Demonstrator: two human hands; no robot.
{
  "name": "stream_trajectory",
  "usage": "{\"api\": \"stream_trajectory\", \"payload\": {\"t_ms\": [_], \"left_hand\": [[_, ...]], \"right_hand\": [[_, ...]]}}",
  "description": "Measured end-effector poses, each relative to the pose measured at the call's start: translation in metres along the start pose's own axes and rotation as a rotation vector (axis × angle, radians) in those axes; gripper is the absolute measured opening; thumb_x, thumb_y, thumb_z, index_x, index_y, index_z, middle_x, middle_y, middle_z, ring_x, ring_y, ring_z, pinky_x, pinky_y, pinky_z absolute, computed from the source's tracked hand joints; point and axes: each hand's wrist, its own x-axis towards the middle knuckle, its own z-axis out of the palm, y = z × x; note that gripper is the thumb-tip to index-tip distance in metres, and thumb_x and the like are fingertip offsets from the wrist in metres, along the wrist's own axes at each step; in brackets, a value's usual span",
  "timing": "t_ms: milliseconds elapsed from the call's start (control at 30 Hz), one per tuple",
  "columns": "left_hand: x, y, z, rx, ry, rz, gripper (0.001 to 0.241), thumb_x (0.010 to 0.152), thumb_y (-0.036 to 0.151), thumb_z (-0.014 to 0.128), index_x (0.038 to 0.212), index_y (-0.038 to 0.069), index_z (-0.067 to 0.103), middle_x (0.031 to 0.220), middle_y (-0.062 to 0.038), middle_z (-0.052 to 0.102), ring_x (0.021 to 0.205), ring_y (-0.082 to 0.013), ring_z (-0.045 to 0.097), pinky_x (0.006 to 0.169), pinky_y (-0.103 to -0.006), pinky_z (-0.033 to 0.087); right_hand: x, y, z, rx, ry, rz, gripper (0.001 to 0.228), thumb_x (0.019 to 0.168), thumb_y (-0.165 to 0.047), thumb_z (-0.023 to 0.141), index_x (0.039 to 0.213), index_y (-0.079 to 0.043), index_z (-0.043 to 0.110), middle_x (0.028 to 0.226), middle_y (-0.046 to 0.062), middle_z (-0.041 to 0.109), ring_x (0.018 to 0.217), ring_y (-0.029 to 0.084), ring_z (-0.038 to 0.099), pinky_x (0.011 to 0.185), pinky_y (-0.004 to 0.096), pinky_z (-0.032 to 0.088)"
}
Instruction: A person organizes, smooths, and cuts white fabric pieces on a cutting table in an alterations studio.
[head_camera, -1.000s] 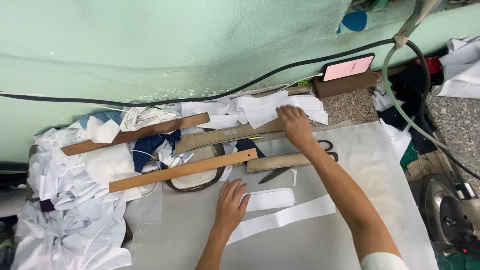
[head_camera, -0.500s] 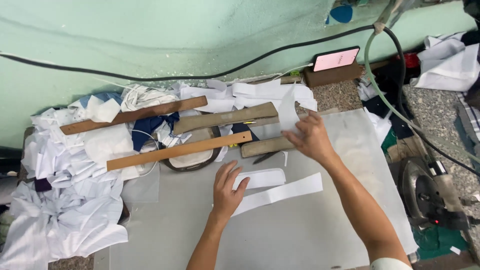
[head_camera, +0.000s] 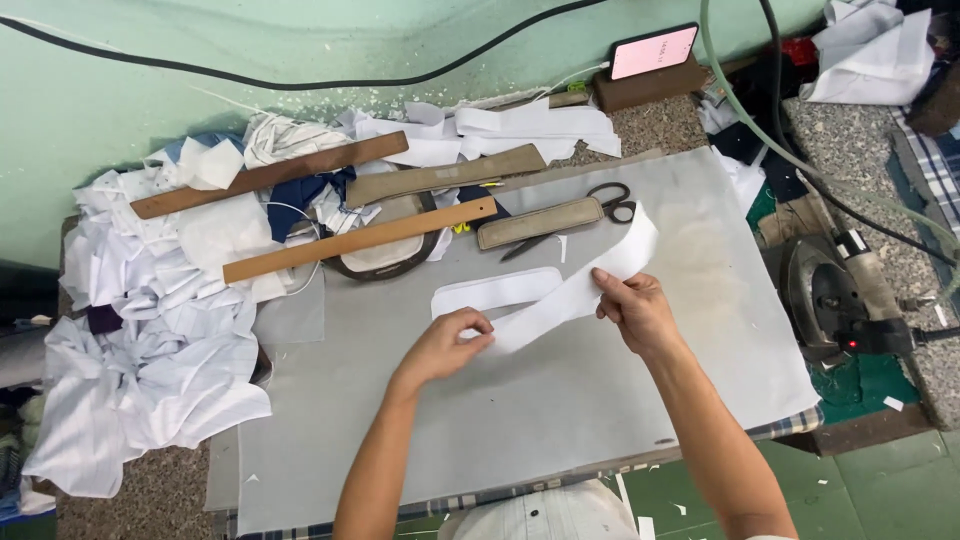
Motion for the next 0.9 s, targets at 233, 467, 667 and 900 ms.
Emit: {"api": "stream_trajectory", "payload": {"t_ms": [233, 467, 667, 900], "left_hand": [[-0.005, 0.003, -0.007, 0.047, -0.007, -0.252, 0.01, 0.096, 0.015, 0.07, 0.101, 0.007, 0.072, 0.085, -0.012, 0.079, 0.075, -0.0197, 0.065, 0.07, -0.0336, 0.051], [0.023, 0.047, 0.06, -0.163, -0.15, -0.074, 0.068, 0.082, 0.019, 0.087, 0.14, 0.004, 0.056, 0.134, -0.024, 0.064, 0.129, -0.0387, 0.056, 0.112, -0.0512, 0.043], [0.019, 0.011, 0.045, -0.28, -0.117, -0.201, 0.018, 0.088, 0.014, 0.08, 0.1, 0.002, 0.073, 0.077, -0.014, 0.077, 0.074, -0.0208, 0.073, 0.071, -0.0333, 0.058], [-0.008, 0.032, 0.018, 0.401, -0.341, -0.339, 0.076, 0.09, 0.051, 0.072, 0.148, 0.006, 0.054, 0.155, -0.023, 0.05, 0.15, -0.0443, 0.036, 0.126, -0.0589, 0.019]], "right_hand": [[-0.052, -0.056, 0.028, 0.011, 0.053, 0.027, 0.026, 0.093, -0.014, 0.077, 0.112, 0.003, 0.072, 0.084, 0.012, 0.071, 0.059, 0.017, 0.065, 0.069, 0.037, 0.063], [-0.057, -0.091, 0.078, -0.36, -0.342, -0.071, 0.022, 0.087, -0.007, 0.08, 0.104, 0.007, 0.078, 0.085, 0.02, 0.077, 0.073, 0.024, 0.07, 0.074, 0.041, 0.061], [-0.016, -0.08, 0.028, -0.135, -0.055, -0.224, 0.021, 0.091, -0.01, 0.08, 0.097, 0.008, 0.073, 0.073, 0.018, 0.071, 0.059, 0.02, 0.069, 0.059, 0.033, 0.062], [-0.017, -0.089, -0.004, -0.263, -0.083, -0.09, 0.022, 0.095, -0.012, 0.075, 0.105, 0.008, 0.074, 0.082, 0.018, 0.072, 0.072, 0.025, 0.069, 0.075, 0.043, 0.061]]}}
